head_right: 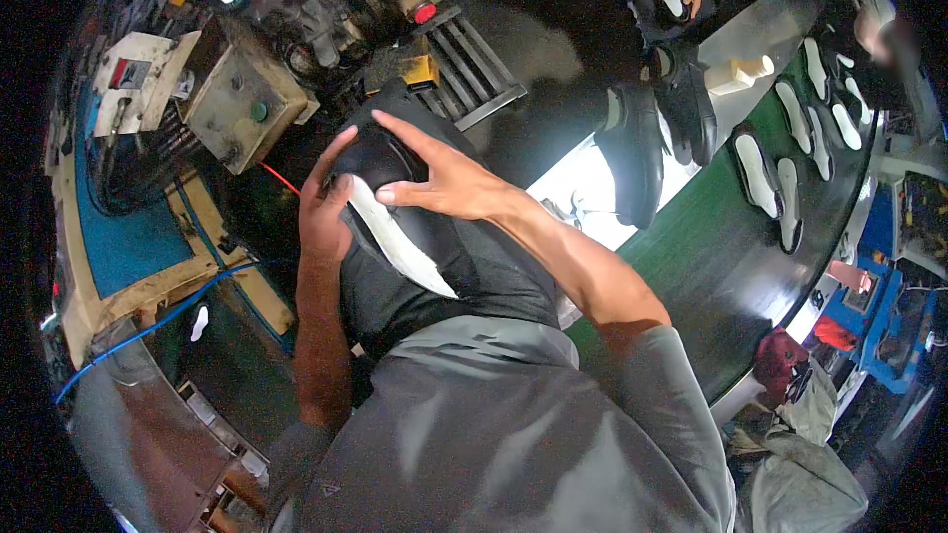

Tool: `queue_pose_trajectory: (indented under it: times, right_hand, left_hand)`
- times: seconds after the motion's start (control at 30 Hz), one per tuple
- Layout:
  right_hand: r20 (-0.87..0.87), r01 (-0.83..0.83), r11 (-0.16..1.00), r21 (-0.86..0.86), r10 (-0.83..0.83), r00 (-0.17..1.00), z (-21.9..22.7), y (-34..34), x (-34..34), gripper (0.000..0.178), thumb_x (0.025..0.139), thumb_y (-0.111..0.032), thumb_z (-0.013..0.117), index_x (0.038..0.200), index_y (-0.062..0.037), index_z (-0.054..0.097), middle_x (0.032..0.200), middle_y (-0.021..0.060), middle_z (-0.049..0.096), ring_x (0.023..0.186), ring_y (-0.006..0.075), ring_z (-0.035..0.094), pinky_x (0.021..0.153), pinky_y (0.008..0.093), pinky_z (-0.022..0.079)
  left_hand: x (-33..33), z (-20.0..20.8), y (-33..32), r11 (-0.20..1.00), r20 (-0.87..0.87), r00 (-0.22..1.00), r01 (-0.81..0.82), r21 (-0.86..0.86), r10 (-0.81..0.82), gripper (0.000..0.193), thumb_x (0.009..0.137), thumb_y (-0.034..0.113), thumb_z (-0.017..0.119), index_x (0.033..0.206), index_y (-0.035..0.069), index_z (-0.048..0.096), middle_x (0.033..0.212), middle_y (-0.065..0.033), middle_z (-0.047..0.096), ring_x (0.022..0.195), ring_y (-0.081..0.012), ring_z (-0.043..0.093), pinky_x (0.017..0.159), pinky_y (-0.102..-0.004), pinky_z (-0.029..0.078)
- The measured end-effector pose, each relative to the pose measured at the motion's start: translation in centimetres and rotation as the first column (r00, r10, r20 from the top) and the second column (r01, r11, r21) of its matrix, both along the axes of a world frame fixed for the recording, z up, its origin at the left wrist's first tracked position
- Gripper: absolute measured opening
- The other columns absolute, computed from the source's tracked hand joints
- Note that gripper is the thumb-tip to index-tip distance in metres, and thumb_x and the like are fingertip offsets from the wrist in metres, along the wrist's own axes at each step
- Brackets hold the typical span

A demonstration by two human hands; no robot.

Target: Manually position and press shoe uppers onto soles using machinery and hand tools.

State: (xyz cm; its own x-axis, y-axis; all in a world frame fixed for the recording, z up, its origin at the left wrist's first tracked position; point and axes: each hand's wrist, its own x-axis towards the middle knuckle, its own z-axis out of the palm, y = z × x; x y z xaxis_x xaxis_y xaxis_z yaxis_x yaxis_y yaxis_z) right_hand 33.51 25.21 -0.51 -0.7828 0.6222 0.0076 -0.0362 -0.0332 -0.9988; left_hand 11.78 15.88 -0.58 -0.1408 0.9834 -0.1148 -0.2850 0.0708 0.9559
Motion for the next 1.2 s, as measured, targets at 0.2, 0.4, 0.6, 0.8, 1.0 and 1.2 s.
queue_pose_trajectory:
  times: [0.2, 0.4, 0.6, 0.8, 1.0, 1.2]
  right_hand:
    - [0.132, 0.121, 0.973, 0.194, -0.148, 0.980, -2.8, -0.3, -1.1, 0.089, 0.099, -0.032, 0.082, 0.170, -0.0083, 0.035, 0.166, 0.0212, 0.046, 0.151, 0.0286, 0.046, 0.124, 0.0400, 0.038]
    - [-0.086, 0.067, 0.841, -0.537, -0.134, 0.987, -5.2, 1.0, 0.4, 0.084, 0.099, -0.029, 0.080, 0.170, -0.0106, 0.038, 0.150, 0.0160, 0.057, 0.134, 0.0262, 0.056, 0.115, 0.0380, 0.047]
    - [0.063, 0.140, 0.891, -0.431, -0.125, 0.990, -4.8, 1.1, 0.1, 0.087, 0.100, -0.031, 0.079, 0.169, -0.0034, 0.034, 0.153, 0.0212, 0.057, 0.137, 0.0259, 0.057, 0.117, 0.0367, 0.046]
    - [0.344, 0.179, 0.965, -0.193, -0.104, 0.933, -4.1, 0.0, -0.5, 0.106, 0.097, -0.041, 0.081, 0.173, -0.0001, 0.020, 0.161, 0.0301, 0.046, 0.148, 0.0359, 0.049, 0.122, 0.0433, 0.043]
    - [0.437, 0.276, 0.960, -0.050, -0.227, 0.870, -3.4, -7.2, 4.0, 0.098, 0.098, -0.039, 0.081, 0.169, 0.0039, 0.029, 0.161, 0.0307, 0.048, 0.147, 0.0343, 0.051, 0.121, 0.0426, 0.044]
    - [0.431, 0.177, 0.961, -0.214, -0.069, 0.900, -1.6, -7.7, 6.4, 0.083, 0.099, -0.027, 0.076, 0.166, 0.0042, 0.038, 0.162, 0.0287, 0.049, 0.150, 0.0353, 0.051, 0.125, 0.0420, 0.039]
  left_hand:
    - [2.1, -0.6, 1.7, 0.992, -0.201, 0.979, -0.067, -0.104, 0.045, 0.049, 0.107, 0.010, 0.065, 0.155, 0.002, 0.059, 0.149, -0.0117, 0.063, 0.136, -0.0213, 0.058, 0.119, -0.0350, 0.041]
    - [1.8, -3.1, 1.2, 0.989, 0.426, 0.905, 0.068, -0.129, -0.006, 0.062, 0.114, 0.031, 0.058, 0.165, -0.001, 0.042, 0.161, -0.0191, 0.050, 0.146, -0.0262, 0.051, 0.123, -0.0400, 0.041]
    - [4.5, -4.7, 1.6, 0.969, 0.206, 0.977, -0.010, -0.247, 0.062, 0.054, 0.118, 0.030, 0.050, 0.168, 0.015, 0.041, 0.163, -0.0151, 0.047, 0.148, -0.0257, 0.048, 0.123, -0.0394, 0.041]
    - [3.8, -5.3, 1.7, 0.964, 0.123, 0.992, 0.010, -0.264, 0.024, 0.063, 0.114, 0.025, 0.058, 0.170, 0.013, 0.033, 0.159, -0.0149, 0.049, 0.142, -0.0249, 0.051, 0.118, -0.0379, 0.044]
    - [4.7, -4.2, -3.9, 0.948, -0.154, 0.975, 0.111, -0.297, -0.162, 0.080, 0.108, 0.020, 0.065, 0.172, 0.001, 0.022, 0.168, -0.0197, 0.041, 0.153, -0.0291, 0.043, 0.126, -0.0403, 0.035]
    - [3.7, -3.4, -7.5, 0.859, 0.174, 0.978, 0.186, -0.477, -0.115, 0.079, 0.107, 0.009, 0.061, 0.175, 0.008, 0.020, 0.170, -0.0203, 0.038, 0.154, -0.0322, 0.042, 0.121, -0.0463, 0.043]
